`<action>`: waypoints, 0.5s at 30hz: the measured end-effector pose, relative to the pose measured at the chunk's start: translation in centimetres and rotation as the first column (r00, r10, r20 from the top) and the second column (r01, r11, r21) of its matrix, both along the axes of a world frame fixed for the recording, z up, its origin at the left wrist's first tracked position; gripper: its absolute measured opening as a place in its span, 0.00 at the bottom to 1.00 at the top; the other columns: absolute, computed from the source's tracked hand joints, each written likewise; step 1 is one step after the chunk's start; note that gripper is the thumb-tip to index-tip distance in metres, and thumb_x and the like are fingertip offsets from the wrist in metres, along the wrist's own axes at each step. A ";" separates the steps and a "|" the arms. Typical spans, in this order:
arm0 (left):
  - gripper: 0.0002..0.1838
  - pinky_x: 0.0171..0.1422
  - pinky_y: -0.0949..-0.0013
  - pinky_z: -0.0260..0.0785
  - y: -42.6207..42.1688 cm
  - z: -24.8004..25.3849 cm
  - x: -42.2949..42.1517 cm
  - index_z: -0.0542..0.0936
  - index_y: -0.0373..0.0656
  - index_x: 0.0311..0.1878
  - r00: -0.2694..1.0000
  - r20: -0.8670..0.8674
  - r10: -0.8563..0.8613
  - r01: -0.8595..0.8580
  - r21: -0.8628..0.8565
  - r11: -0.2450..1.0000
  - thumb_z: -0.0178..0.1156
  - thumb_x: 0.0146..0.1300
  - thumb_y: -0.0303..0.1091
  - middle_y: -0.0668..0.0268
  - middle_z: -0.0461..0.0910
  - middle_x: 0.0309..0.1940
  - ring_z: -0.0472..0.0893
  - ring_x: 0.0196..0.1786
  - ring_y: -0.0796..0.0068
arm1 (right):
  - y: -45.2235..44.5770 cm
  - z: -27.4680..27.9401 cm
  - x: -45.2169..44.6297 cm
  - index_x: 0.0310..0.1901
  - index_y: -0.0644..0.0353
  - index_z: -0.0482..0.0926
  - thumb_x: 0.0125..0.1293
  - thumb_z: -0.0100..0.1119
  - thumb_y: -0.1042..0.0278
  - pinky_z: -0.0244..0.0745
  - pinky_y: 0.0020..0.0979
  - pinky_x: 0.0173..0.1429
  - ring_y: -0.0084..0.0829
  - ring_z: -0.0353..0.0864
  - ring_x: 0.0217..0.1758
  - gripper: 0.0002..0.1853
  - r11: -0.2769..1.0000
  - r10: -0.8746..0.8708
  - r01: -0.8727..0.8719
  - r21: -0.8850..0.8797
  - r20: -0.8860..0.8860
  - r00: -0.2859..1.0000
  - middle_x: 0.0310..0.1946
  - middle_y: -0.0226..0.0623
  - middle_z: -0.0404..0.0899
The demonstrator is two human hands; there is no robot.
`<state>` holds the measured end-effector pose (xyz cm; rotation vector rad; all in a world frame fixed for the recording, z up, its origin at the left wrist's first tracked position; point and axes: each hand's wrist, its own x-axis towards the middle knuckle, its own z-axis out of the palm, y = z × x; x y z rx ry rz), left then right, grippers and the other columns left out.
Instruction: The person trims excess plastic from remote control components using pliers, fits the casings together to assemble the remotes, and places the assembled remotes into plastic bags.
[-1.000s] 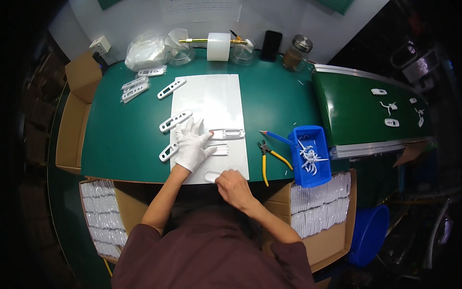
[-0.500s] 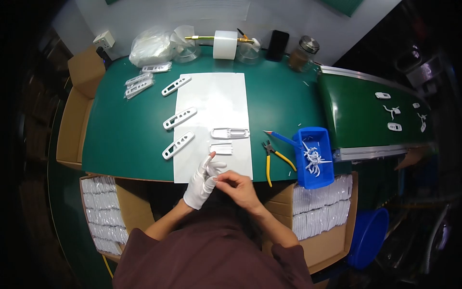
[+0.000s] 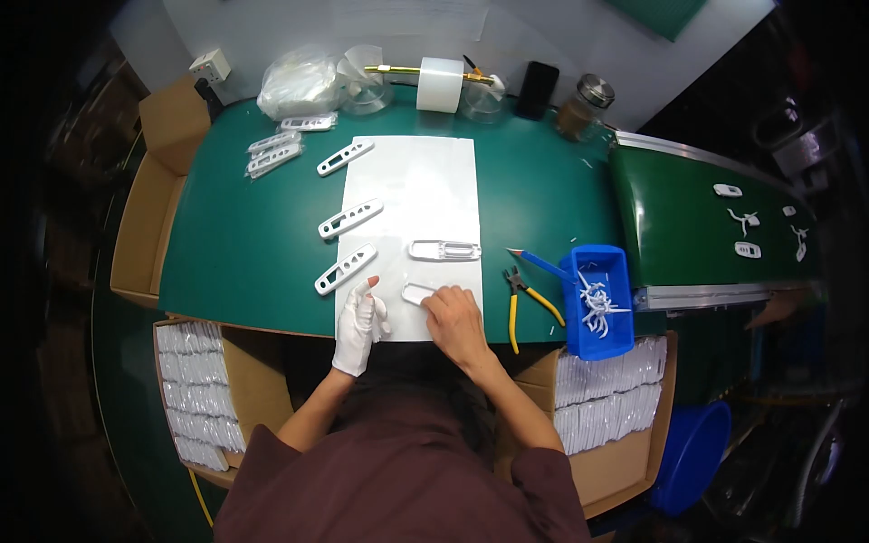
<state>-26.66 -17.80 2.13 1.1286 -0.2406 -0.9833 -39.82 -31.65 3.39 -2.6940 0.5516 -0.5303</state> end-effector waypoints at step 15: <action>0.41 0.42 0.71 0.76 0.3 0.4 -1.3 0.64 0.44 0.75 0.781 0.616 -0.109 0.022 0.147 0.989 0.69 0.64 0.49 0.65 0.84 0.42 0.82 0.37 0.77 | 5.1 0.5 -1.7 0.50 0.66 0.83 0.68 0.63 0.77 0.74 0.20 0.53 0.16 0.78 0.45 0.10 0.093 -0.305 -0.106 0.990 0.130 0.944 0.41 0.27 0.82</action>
